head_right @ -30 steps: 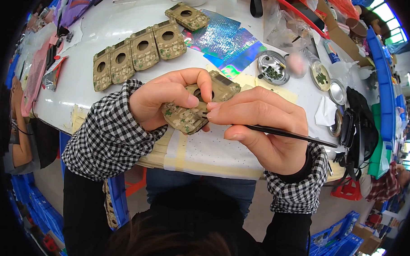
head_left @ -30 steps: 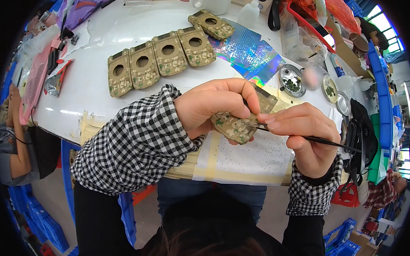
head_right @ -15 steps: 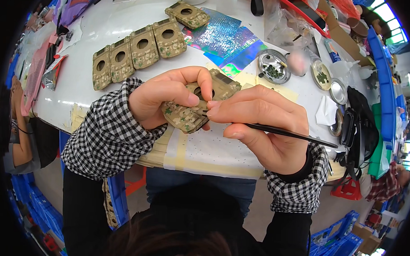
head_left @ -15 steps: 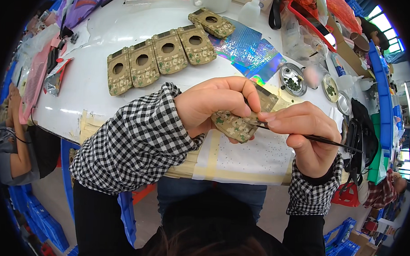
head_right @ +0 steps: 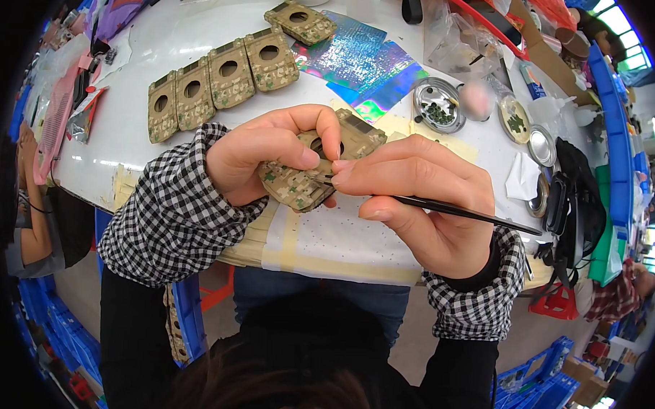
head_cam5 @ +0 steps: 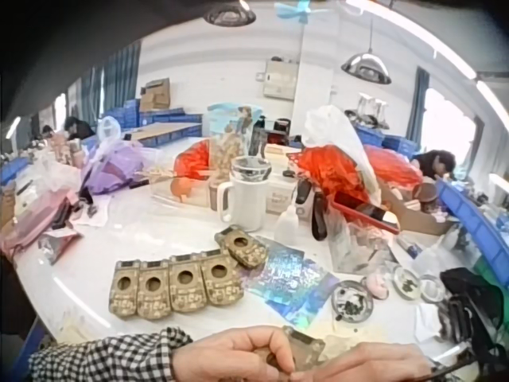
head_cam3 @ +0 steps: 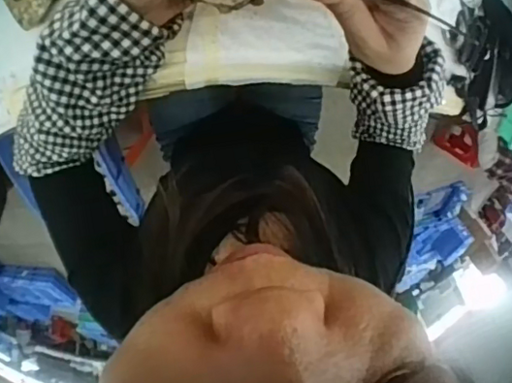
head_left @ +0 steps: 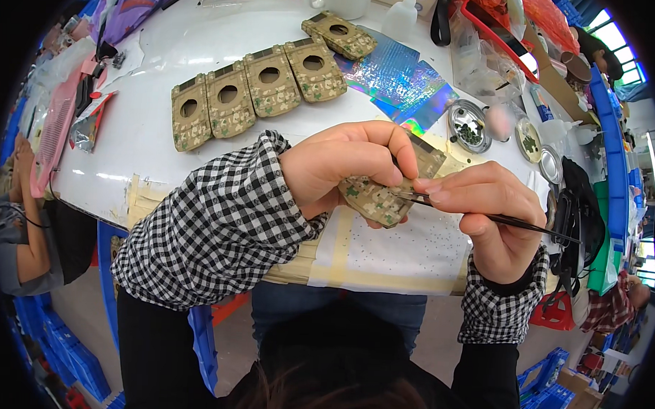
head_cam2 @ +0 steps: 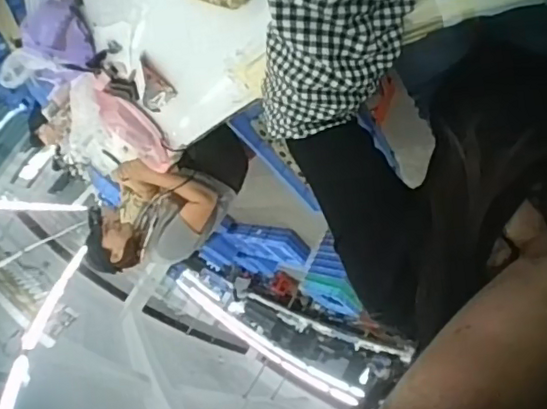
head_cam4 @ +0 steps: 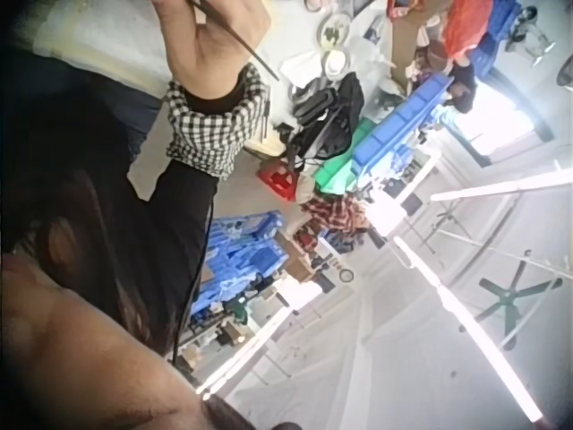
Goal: Painting and detailing small camouflage-patterned model tank bodies using a fine brush.
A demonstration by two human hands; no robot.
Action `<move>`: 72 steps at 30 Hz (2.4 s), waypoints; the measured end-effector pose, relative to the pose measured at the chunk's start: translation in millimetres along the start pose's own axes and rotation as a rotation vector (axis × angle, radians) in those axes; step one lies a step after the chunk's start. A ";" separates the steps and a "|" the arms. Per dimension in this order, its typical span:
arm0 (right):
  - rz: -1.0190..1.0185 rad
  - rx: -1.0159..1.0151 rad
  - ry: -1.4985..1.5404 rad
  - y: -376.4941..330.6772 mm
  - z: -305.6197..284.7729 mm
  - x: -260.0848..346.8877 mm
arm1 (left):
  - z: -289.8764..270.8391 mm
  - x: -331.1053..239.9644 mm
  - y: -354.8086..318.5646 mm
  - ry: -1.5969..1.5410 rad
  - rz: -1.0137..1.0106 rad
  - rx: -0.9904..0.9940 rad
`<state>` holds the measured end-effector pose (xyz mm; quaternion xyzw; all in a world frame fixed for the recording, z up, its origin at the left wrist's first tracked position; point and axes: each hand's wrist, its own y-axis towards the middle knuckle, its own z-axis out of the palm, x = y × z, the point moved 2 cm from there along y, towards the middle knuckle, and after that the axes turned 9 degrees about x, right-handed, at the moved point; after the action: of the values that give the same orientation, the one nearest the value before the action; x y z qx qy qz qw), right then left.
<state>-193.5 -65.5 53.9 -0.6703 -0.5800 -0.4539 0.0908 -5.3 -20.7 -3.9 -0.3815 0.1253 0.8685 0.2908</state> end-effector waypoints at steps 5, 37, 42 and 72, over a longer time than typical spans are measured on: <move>0.005 -0.002 0.013 0.1 1.5 -0.3 | 0.0 -0.2 -0.5 0.000 -0.005 -0.005; -0.004 -0.083 0.123 -4.7 0.0 -6.7 | 9.8 -4.6 -2.8 0.075 -0.016 -0.023; -0.026 -0.069 0.103 -2.9 -0.7 -6.5 | 10.2 -3.9 -2.5 0.094 -0.007 -0.027; 0.004 -0.009 -0.018 -2.0 2.3 -0.3 | 10.0 -3.4 -2.2 0.077 -0.018 -0.023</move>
<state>-194.1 -63.6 51.6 -0.6760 -0.5774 -0.4501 0.0836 -8.1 -15.9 5.4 -0.4190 0.1227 0.8519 0.2892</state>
